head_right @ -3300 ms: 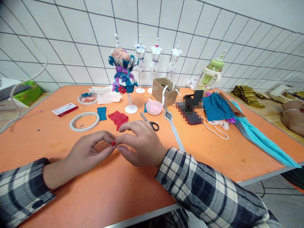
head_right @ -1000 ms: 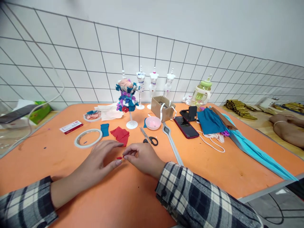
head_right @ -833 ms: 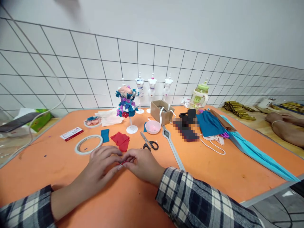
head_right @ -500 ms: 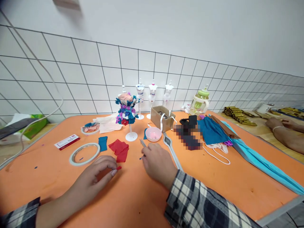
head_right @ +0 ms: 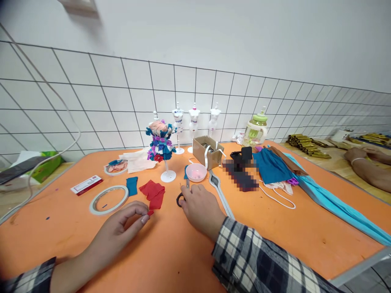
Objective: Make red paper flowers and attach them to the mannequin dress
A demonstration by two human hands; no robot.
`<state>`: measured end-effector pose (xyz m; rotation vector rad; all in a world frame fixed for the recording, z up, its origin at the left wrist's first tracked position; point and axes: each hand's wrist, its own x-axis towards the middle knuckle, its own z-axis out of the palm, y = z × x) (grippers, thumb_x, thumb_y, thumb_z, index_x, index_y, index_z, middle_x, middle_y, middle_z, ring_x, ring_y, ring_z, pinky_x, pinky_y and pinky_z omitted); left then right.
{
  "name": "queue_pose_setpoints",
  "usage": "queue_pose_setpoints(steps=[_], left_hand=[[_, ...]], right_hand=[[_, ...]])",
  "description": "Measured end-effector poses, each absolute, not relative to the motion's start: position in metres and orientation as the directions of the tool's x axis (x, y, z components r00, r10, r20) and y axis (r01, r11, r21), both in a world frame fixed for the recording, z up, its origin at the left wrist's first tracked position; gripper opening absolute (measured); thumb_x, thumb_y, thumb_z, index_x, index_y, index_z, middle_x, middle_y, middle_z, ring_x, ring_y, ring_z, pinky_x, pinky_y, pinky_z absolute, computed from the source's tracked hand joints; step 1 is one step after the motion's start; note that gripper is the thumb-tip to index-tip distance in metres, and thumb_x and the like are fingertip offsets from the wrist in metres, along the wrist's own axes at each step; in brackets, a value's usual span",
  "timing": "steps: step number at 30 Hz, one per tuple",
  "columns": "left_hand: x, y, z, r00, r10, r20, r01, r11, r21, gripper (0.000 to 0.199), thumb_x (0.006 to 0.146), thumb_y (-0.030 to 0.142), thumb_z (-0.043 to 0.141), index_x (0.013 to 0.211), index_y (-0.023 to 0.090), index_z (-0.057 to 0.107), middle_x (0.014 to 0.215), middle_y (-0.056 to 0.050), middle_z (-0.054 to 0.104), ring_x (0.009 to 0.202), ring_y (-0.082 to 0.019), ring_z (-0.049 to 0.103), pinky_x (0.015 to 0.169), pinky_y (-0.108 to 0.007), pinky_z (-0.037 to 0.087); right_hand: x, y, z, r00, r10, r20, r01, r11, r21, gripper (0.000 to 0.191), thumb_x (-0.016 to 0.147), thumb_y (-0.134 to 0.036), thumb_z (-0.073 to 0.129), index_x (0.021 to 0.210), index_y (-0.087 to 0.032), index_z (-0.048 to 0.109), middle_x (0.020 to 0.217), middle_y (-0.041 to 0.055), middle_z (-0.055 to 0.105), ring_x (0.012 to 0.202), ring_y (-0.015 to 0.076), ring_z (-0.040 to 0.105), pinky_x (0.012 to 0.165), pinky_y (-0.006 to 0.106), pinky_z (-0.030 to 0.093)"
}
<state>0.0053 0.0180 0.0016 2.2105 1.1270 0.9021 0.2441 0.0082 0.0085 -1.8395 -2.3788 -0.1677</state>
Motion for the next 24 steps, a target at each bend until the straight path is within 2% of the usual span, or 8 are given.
queue_pose_setpoints(steps=[2, 6, 11, 15, 18, 20, 21, 24], left_hand=[[0.006, 0.016, 0.003, 0.444, 0.837, 0.321, 0.501, -0.528, 0.686, 0.022, 0.091, 0.038, 0.051, 0.079, 0.023, 0.062, 0.086, -0.004, 0.071, 0.082, -0.021, 0.066, 0.072, -0.031, 0.055], [0.005, 0.016, 0.004, 0.432, 0.850, 0.301, 0.477, -0.499, 0.724, 0.024, 0.091, 0.039, 0.051, 0.077, 0.023, 0.061, 0.082, -0.003, 0.070, 0.078, -0.020, 0.066, 0.071, -0.031, 0.055], [0.003, 0.018, 0.005, 0.375, 0.884, 0.278, 0.461, -0.438, 0.772, 0.023, 0.089, 0.039, 0.052, 0.075, 0.023, 0.060, 0.080, -0.002, 0.068, 0.076, -0.020, 0.064, 0.072, -0.031, 0.053], [0.002, 0.017, 0.004, 0.313, 0.922, 0.226, 0.417, -0.347, 0.840, 0.023, 0.088, 0.042, 0.054, 0.077, 0.023, 0.061, 0.080, -0.002, 0.065, 0.077, -0.020, 0.061, 0.074, -0.031, 0.050], [0.000, 0.018, 0.001, 0.197, 0.970, 0.145, 0.344, -0.207, 0.916, 0.025, 0.088, 0.045, 0.053, 0.081, 0.023, 0.061, 0.082, -0.002, 0.063, 0.083, -0.021, 0.059, 0.076, -0.030, 0.047], [-0.003, 0.020, -0.002, 0.132, 0.983, 0.129, 0.284, -0.163, 0.945, 0.024, 0.089, 0.045, 0.053, 0.084, 0.023, 0.060, 0.085, -0.001, 0.061, 0.087, -0.021, 0.058, 0.080, -0.030, 0.045], [-0.005, 0.021, -0.004, 0.107, 0.985, 0.136, 0.250, -0.159, 0.955, 0.024, 0.090, 0.045, 0.054, 0.085, 0.023, 0.060, 0.086, -0.001, 0.061, 0.089, -0.021, 0.057, 0.082, -0.030, 0.044], [-0.009, 0.022, -0.009, 0.077, 0.981, 0.178, 0.133, -0.187, 0.973, 0.023, 0.092, 0.045, 0.053, 0.089, 0.023, 0.058, 0.088, 0.000, 0.059, 0.090, -0.020, 0.055, 0.085, -0.030, 0.041]], right_hand=[[0.244, 0.013, 0.007, -0.271, 0.947, 0.170, 0.960, 0.278, -0.018, 0.036, 0.101, -0.040, 0.043, 0.130, -0.022, 0.056, 0.104, 0.0104, 0.064, 0.101, 0.0263, 0.059, 0.075, 0.032, 0.045], [0.248, 0.013, 0.007, -0.267, 0.958, 0.107, 0.962, 0.271, -0.024, 0.029, 0.101, -0.039, 0.043, 0.116, -0.024, 0.062, 0.101, 0.0089, 0.064, 0.097, 0.0249, 0.060, 0.071, 0.031, 0.044], [0.252, 0.001, 0.017, -0.209, 0.978, 0.006, 0.970, 0.207, 0.130, 0.037, 0.097, -0.015, 0.043, 0.133, -0.020, 0.053, 0.103, 0.0131, 0.064, 0.096, 0.0277, 0.063, 0.068, 0.032, 0.045], [0.248, -0.006, 0.023, -0.087, 0.990, -0.112, 0.982, 0.104, 0.157, 0.033, 0.090, 0.000, 0.037, 0.108, -0.013, 0.061, 0.103, 0.0150, 0.065, 0.081, 0.0249, 0.069, 0.058, 0.030, 0.041], [0.245, -0.007, 0.020, -0.030, 0.997, -0.071, 0.990, 0.040, 0.136, 0.029, 0.092, -0.002, 0.035, 0.106, -0.014, 0.058, 0.087, 0.0125, 0.067, 0.074, 0.0250, 0.070, 0.053, 0.028, 0.035], [0.244, -0.006, 0.018, -0.050, 0.999, -0.010, 0.998, 0.050, 0.041, 0.023, 0.094, -0.007, 0.037, 0.107, -0.015, 0.055, 0.082, 0.0108, 0.067, 0.074, 0.0243, 0.069, 0.054, 0.028, 0.033], [0.243, -0.006, 0.017, -0.079, 0.997, 0.016, 0.995, 0.080, -0.058, 0.020, 0.095, -0.009, 0.039, 0.107, -0.016, 0.053, 0.084, 0.0098, 0.067, 0.076, 0.0230, 0.068, 0.055, 0.027, 0.033], [0.238, -0.007, 0.015, -0.225, 0.974, -0.001, 0.839, 0.193, -0.509, 0.021, 0.088, -0.016, 0.056, 0.108, -0.021, 0.048, 0.085, 0.0012, 0.064, 0.073, 0.0155, 0.061, 0.056, 0.024, 0.033]])
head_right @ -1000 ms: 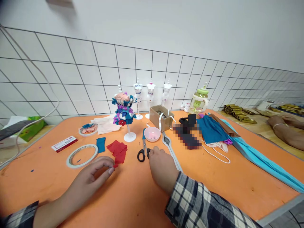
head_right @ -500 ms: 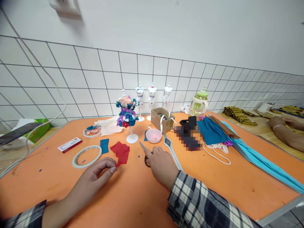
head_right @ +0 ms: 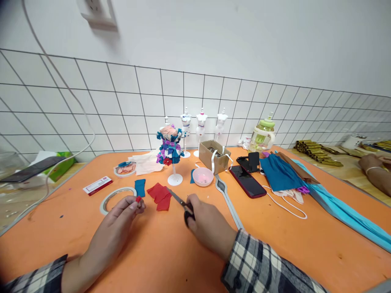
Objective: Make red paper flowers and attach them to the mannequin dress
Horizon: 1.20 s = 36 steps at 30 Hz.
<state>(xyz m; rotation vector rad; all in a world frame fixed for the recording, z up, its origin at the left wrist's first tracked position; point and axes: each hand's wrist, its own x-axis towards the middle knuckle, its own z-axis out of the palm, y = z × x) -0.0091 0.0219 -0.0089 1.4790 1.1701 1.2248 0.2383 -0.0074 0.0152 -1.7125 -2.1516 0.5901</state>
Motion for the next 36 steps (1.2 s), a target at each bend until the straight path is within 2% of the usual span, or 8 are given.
queue_pose_setpoints(steps=[2, 3, 5, 10, 18, 26, 36], left_hand=[[-0.010, 0.021, -0.011, 0.096, 0.972, 0.216, 0.071, -0.223, 0.972, 0.022, 0.094, 0.045, 0.053, 0.089, 0.024, 0.056, 0.085, 0.001, 0.058, 0.087, -0.018, 0.054, 0.083, -0.029, 0.041], [-0.010, 0.020, -0.011, 0.118, 0.965, 0.234, 0.055, -0.242, 0.969, 0.022, 0.094, 0.045, 0.053, 0.089, 0.024, 0.055, 0.082, 0.002, 0.057, 0.084, -0.018, 0.053, 0.082, -0.028, 0.041], [-0.008, 0.017, -0.009, 0.176, 0.952, 0.252, 0.054, -0.265, 0.963, 0.023, 0.095, 0.045, 0.052, 0.087, 0.024, 0.055, 0.078, 0.002, 0.056, 0.079, -0.017, 0.053, 0.078, -0.027, 0.041], [-0.001, 0.014, -0.003, 0.310, 0.927, 0.211, 0.099, -0.252, 0.963, 0.026, 0.092, 0.047, 0.056, 0.086, 0.022, 0.059, 0.076, 0.001, 0.058, 0.075, -0.017, 0.056, 0.073, -0.028, 0.045], [0.001, 0.013, -0.002, 0.330, 0.921, 0.209, 0.095, -0.253, 0.963, 0.023, 0.088, 0.044, 0.060, 0.084, 0.021, 0.060, 0.076, 0.000, 0.060, 0.073, -0.017, 0.059, 0.070, -0.028, 0.049], [0.001, 0.012, 0.001, 0.374, 0.898, 0.231, 0.204, -0.322, 0.924, 0.021, 0.088, 0.039, 0.058, 0.081, 0.020, 0.062, 0.075, -0.002, 0.062, 0.072, -0.017, 0.060, 0.069, -0.028, 0.049], [0.002, 0.014, 0.002, 0.378, 0.888, 0.262, 0.211, -0.359, 0.909, 0.022, 0.088, 0.036, 0.058, 0.075, 0.020, 0.062, 0.070, -0.001, 0.061, 0.068, -0.016, 0.057, 0.066, -0.026, 0.046]], right_hand=[[0.233, -0.012, 0.014, -0.335, 0.939, -0.074, 0.624, 0.163, -0.764, 0.033, 0.081, -0.022, 0.067, 0.107, -0.023, 0.045, 0.079, -0.0054, 0.058, 0.066, 0.0111, 0.053, 0.054, 0.021, 0.032], [0.230, -0.015, 0.014, -0.388, 0.915, -0.112, 0.531, 0.122, -0.838, 0.037, 0.079, -0.025, 0.070, 0.106, -0.024, 0.045, 0.076, -0.0074, 0.055, 0.063, 0.0098, 0.050, 0.052, 0.020, 0.031], [0.225, -0.021, 0.012, -0.467, 0.872, -0.150, 0.434, 0.078, -0.897, 0.039, 0.077, -0.029, 0.072, 0.105, -0.025, 0.045, 0.073, -0.0090, 0.051, 0.061, 0.0088, 0.045, 0.051, 0.020, 0.029], [0.221, -0.029, 0.010, -0.500, 0.858, -0.115, 0.512, 0.186, -0.838, 0.042, 0.073, -0.035, 0.077, 0.105, -0.026, 0.051, 0.078, -0.0082, 0.056, 0.067, 0.0102, 0.049, 0.058, 0.022, 0.033], [0.221, -0.030, 0.010, -0.489, 0.869, -0.073, 0.540, 0.236, -0.808, 0.047, 0.072, -0.040, 0.078, 0.108, -0.026, 0.051, 0.082, -0.0075, 0.060, 0.069, 0.0115, 0.053, 0.060, 0.024, 0.035], [0.220, -0.029, 0.012, -0.468, 0.884, -0.010, 0.533, 0.273, -0.801, 0.042, 0.071, -0.037, 0.079, 0.103, -0.025, 0.055, 0.075, -0.0089, 0.057, 0.064, 0.0095, 0.049, 0.057, 0.022, 0.033], [0.221, -0.026, 0.011, -0.495, 0.869, -0.002, 0.476, 0.269, -0.837, 0.037, 0.074, -0.032, 0.077, 0.105, -0.024, 0.059, 0.064, -0.0104, 0.046, 0.054, 0.0073, 0.037, 0.049, 0.020, 0.026]])
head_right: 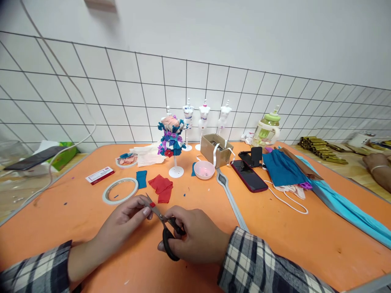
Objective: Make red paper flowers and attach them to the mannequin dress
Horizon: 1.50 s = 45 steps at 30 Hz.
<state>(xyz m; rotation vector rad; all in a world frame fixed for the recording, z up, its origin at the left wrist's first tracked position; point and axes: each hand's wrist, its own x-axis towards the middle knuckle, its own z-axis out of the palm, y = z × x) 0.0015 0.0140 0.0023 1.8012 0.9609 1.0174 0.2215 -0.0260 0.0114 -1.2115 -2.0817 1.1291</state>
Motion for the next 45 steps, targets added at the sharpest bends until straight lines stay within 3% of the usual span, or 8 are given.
queue_pose_setpoints(steps=[20, 26, 29, 32, 35, 39, 42, 45], left_hand=[[0.001, 0.017, 0.000, 0.337, 0.935, 0.113, 0.103, -0.156, 0.982, 0.024, 0.079, 0.041, 0.067, 0.072, 0.019, 0.062, 0.063, 0.003, 0.053, 0.060, -0.013, 0.047, 0.060, -0.024, 0.040], [0.002, 0.021, -0.004, 0.270, 0.958, 0.100, 0.073, -0.124, 0.990, 0.023, 0.078, 0.043, 0.070, 0.077, 0.020, 0.068, 0.073, 0.000, 0.062, 0.072, -0.017, 0.056, 0.071, -0.027, 0.044], [0.001, 0.024, -0.007, 0.227, 0.972, 0.060, 0.092, -0.083, 0.992, 0.028, 0.077, 0.048, 0.073, 0.082, 0.020, 0.073, 0.087, -0.004, 0.069, 0.087, -0.021, 0.060, 0.082, -0.030, 0.046], [-0.001, 0.026, -0.012, 0.190, 0.981, 0.031, 0.082, -0.048, 0.996, 0.036, 0.076, 0.054, 0.073, 0.088, 0.021, 0.076, 0.095, -0.006, 0.072, 0.093, -0.024, 0.060, 0.085, -0.032, 0.046], [-0.003, 0.028, -0.017, 0.211, 0.977, 0.022, 0.042, -0.031, 0.999, 0.038, 0.077, 0.056, 0.073, 0.090, 0.021, 0.076, 0.093, -0.006, 0.073, 0.091, -0.023, 0.061, 0.084, -0.032, 0.047], [-0.003, 0.028, -0.019, 0.250, 0.968, -0.002, -0.055, 0.016, 0.998, 0.035, 0.075, 0.053, 0.076, 0.089, 0.021, 0.077, 0.093, -0.005, 0.074, 0.090, -0.021, 0.062, 0.084, -0.032, 0.047], [-0.001, 0.026, -0.017, 0.257, 0.966, -0.040, -0.124, 0.074, 0.990, 0.035, 0.073, 0.053, 0.078, 0.087, 0.020, 0.078, 0.094, -0.006, 0.075, 0.091, -0.021, 0.062, 0.086, -0.032, 0.047], [0.000, 0.024, -0.014, 0.240, 0.968, -0.074, -0.196, 0.123, 0.973, 0.038, 0.068, 0.052, 0.083, 0.090, 0.020, 0.079, 0.095, -0.007, 0.077, 0.092, -0.022, 0.064, 0.085, -0.033, 0.049]], right_hand=[[0.222, -0.024, 0.010, -0.498, 0.867, -0.025, 0.424, 0.218, -0.879, 0.026, 0.080, -0.030, 0.071, 0.101, -0.022, 0.059, 0.064, -0.0090, 0.048, 0.056, 0.0076, 0.039, 0.053, 0.020, 0.029], [0.222, -0.024, 0.006, -0.458, 0.888, 0.026, 0.454, 0.259, -0.852, 0.029, 0.077, -0.028, 0.073, 0.101, -0.022, 0.059, 0.061, -0.0099, 0.047, 0.052, 0.0073, 0.037, 0.052, 0.020, 0.027], [0.226, -0.017, 0.005, -0.317, 0.944, 0.097, 0.492, 0.251, -0.834, 0.043, 0.078, -0.030, 0.071, 0.117, -0.022, 0.056, 0.059, -0.0102, 0.047, 0.050, 0.0085, 0.037, 0.052, 0.021, 0.026], [0.233, -0.008, 0.007, -0.229, 0.967, 0.110, 0.602, 0.229, -0.765, 0.040, 0.082, -0.036, 0.068, 0.118, -0.021, 0.060, 0.061, -0.0071, 0.051, 0.053, 0.0106, 0.041, 0.053, 0.022, 0.027], [0.241, -0.003, 0.009, -0.251, 0.963, 0.100, 0.751, 0.259, -0.607, 0.032, 0.084, -0.036, 0.064, 0.113, -0.024, 0.067, 0.076, -0.0002, 0.064, 0.068, 0.0146, 0.055, 0.061, 0.024, 0.033], [0.249, 0.000, 0.009, -0.217, 0.971, 0.097, 0.875, 0.238, -0.422, 0.045, 0.086, -0.032, 0.060, 0.130, -0.028, 0.062, 0.099, 0.0060, 0.068, 0.091, 0.0209, 0.061, 0.073, 0.027, 0.036], [0.249, 0.000, 0.009, -0.202, 0.977, 0.071, 0.908, 0.214, -0.360, 0.046, 0.088, -0.035, 0.058, 0.134, -0.028, 0.060, 0.099, 0.0076, 0.066, 0.089, 0.0213, 0.060, 0.071, 0.028, 0.035], [0.247, -0.001, 0.010, -0.229, 0.972, 0.056, 0.902, 0.234, -0.363, 0.036, 0.089, -0.043, 0.059, 0.119, -0.026, 0.069, 0.098, 0.0080, 0.063, 0.083, 0.0194, 0.060, 0.067, 0.027, 0.034]])
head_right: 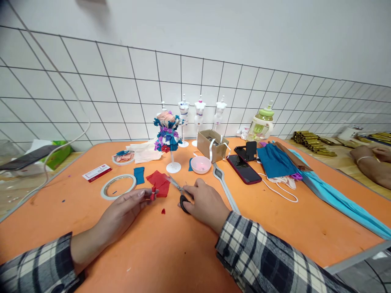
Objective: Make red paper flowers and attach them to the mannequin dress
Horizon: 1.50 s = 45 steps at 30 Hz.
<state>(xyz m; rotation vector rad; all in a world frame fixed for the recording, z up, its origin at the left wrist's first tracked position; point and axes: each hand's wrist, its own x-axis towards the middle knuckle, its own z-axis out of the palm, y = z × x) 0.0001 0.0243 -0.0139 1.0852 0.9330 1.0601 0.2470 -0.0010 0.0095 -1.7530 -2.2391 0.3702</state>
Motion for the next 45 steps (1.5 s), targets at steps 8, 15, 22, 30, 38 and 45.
queue_pose_setpoints(steps=[8, 15, 22, 30, 38, 45], left_hand=[[0.000, 0.024, -0.013, 0.257, 0.960, -0.110, -0.126, 0.146, 0.981, 0.038, 0.061, 0.040, 0.087, 0.093, 0.020, 0.079, 0.099, -0.009, 0.079, 0.097, -0.026, 0.070, 0.095, -0.039, 0.050], [0.000, 0.026, -0.014, 0.266, 0.957, -0.112, -0.053, 0.131, 0.990, 0.034, 0.061, 0.039, 0.087, 0.089, 0.021, 0.081, 0.096, -0.008, 0.079, 0.094, -0.026, 0.071, 0.096, -0.040, 0.051], [0.003, 0.008, -0.002, 0.555, 0.831, -0.041, 0.007, 0.044, 0.999, 0.018, 0.077, 0.034, 0.077, 0.094, 0.028, 0.081, 0.101, -0.005, 0.079, 0.103, -0.025, 0.068, 0.100, -0.038, 0.047], [0.005, -0.006, -0.006, 0.723, 0.683, -0.104, -0.163, 0.315, 0.935, 0.041, 0.072, 0.026, 0.079, 0.112, 0.036, 0.075, 0.111, -0.002, 0.074, 0.111, -0.023, 0.063, 0.102, -0.037, 0.043], [0.006, -0.001, -0.009, 0.677, 0.735, -0.040, 0.012, 0.044, 0.999, 0.045, 0.084, 0.038, 0.070, 0.128, 0.032, 0.066, 0.080, 0.002, 0.061, 0.077, -0.014, 0.055, 0.076, -0.027, 0.044], [0.005, 0.000, 0.000, 0.436, 0.869, 0.235, 0.333, -0.398, 0.855, 0.035, 0.089, 0.037, 0.061, 0.122, 0.027, 0.065, 0.097, -0.003, 0.065, 0.095, -0.021, 0.060, 0.088, -0.034, 0.046]], right_hand=[[0.247, 0.004, 0.006, -0.118, 0.993, 0.006, 0.897, 0.109, -0.429, 0.047, 0.084, -0.021, 0.057, 0.131, -0.023, 0.050, 0.083, 0.0032, 0.067, 0.073, 0.0195, 0.060, 0.059, 0.026, 0.025], [0.249, 0.007, 0.002, -0.188, 0.982, 0.013, 0.829, 0.166, -0.534, 0.025, 0.082, -0.017, 0.057, 0.106, -0.021, 0.063, 0.074, -0.0007, 0.062, 0.068, 0.0148, 0.055, 0.061, 0.025, 0.029], [0.246, -0.016, 0.004, -0.539, 0.708, 0.456, 0.695, 0.680, -0.233, 0.033, 0.098, -0.022, 0.043, 0.120, -0.031, 0.066, 0.102, 0.0052, 0.067, 0.090, 0.0179, 0.058, 0.075, 0.030, 0.038], [0.247, -0.023, 0.009, -0.711, 0.421, 0.563, 0.570, 0.814, 0.112, 0.023, 0.098, -0.020, 0.049, 0.106, -0.031, 0.069, 0.090, -0.0004, 0.070, 0.069, 0.0138, 0.052, 0.063, 0.028, 0.038], [0.237, -0.016, 0.007, -0.346, 0.537, 0.769, 0.489, 0.803, -0.341, 0.010, 0.090, -0.015, 0.058, 0.092, -0.020, 0.066, 0.083, 0.0020, 0.072, 0.075, 0.0138, 0.062, 0.071, 0.027, 0.047], [0.234, -0.013, 0.007, -0.296, 0.785, 0.544, 0.459, 0.616, -0.640, 0.010, 0.085, -0.016, 0.062, 0.086, -0.019, 0.072, 0.072, -0.0001, 0.065, 0.058, 0.0100, 0.051, 0.058, 0.023, 0.039]])
